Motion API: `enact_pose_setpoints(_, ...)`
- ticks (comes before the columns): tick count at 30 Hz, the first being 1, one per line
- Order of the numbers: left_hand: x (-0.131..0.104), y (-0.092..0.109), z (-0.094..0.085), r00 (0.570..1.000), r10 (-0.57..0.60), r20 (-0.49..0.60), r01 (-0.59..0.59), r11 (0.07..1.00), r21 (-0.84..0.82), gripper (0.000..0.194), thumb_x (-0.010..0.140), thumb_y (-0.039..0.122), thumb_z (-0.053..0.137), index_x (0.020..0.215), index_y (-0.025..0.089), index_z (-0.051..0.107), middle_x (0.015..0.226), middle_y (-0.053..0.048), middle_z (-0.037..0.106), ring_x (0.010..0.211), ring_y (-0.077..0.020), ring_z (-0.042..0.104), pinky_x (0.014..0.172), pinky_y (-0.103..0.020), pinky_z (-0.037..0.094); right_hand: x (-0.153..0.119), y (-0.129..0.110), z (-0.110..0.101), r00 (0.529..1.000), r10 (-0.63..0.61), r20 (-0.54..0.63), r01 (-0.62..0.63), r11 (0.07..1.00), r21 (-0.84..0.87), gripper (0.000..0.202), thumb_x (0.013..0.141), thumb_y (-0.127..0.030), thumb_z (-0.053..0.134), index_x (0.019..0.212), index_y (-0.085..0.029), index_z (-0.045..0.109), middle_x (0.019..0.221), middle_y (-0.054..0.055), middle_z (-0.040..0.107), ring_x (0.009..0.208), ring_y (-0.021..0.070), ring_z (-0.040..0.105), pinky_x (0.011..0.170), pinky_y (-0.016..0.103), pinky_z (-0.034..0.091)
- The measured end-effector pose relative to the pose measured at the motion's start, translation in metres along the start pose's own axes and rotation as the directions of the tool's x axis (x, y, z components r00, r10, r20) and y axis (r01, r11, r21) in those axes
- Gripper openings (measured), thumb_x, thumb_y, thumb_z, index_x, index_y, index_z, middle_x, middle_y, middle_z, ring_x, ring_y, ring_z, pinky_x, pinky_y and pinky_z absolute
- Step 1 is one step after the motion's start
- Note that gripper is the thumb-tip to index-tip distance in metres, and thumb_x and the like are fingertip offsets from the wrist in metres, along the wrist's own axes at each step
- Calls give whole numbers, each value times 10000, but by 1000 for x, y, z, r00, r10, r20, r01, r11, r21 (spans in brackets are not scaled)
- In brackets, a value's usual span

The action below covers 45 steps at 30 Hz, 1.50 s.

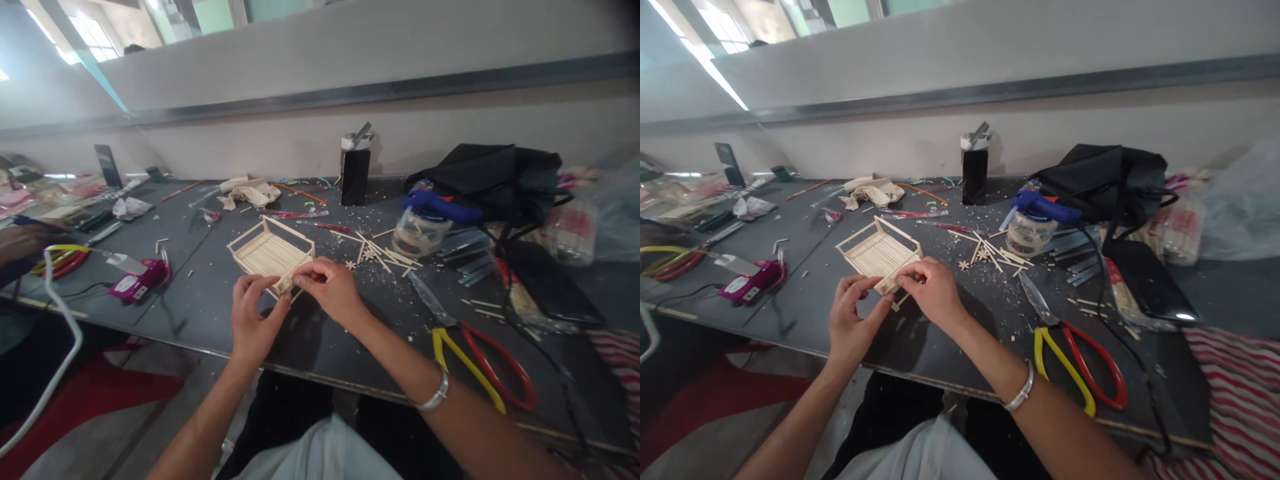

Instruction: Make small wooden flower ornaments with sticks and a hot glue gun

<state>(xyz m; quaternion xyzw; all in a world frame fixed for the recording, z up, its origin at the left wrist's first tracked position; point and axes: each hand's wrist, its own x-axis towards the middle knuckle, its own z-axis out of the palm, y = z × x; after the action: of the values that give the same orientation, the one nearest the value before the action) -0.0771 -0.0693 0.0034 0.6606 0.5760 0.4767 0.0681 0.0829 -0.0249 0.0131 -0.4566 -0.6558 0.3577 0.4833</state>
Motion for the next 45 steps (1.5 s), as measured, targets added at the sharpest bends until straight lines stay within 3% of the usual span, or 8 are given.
enact_pose_setpoints(9,2,2,2,1000,25,-13,-25,1000,6,122,801,267,681,910,212,688,907,-28,573,898,-192,563,807,-323,474,-2,-1,3,999,-45,31,46,999,-19,86,768,-122,703,773,-202,735,711,-20,577,647,115,517,603,234,398)
enact_pose_setpoints(17,3,5,7,999,-2,-53,0,999,-45,71,793,241,674,853,203,678,892,-24,568,881,-185,574,797,-313,476,-3,1,4,997,-74,32,75,997,-23,85,796,-129,683,799,-202,726,784,3,635,731,133,580,655,245,438)
enact_pose_setpoints(31,4,4,11,993,71,-96,-76,996,-48,40,790,175,681,821,188,658,850,-4,556,806,-148,556,737,-275,471,-3,3,0,988,-154,13,154,987,45,125,807,-116,650,848,-195,738,832,20,698,777,137,632,712,254,482)
enact_pose_setpoints(45,3,-1,10,995,71,-64,-77,992,-100,94,778,174,710,863,202,682,879,-6,583,842,-151,570,765,-282,470,-3,6,1,998,-56,19,50,972,231,67,774,-197,651,781,-193,717,766,4,687,701,135,627,653,253,485)
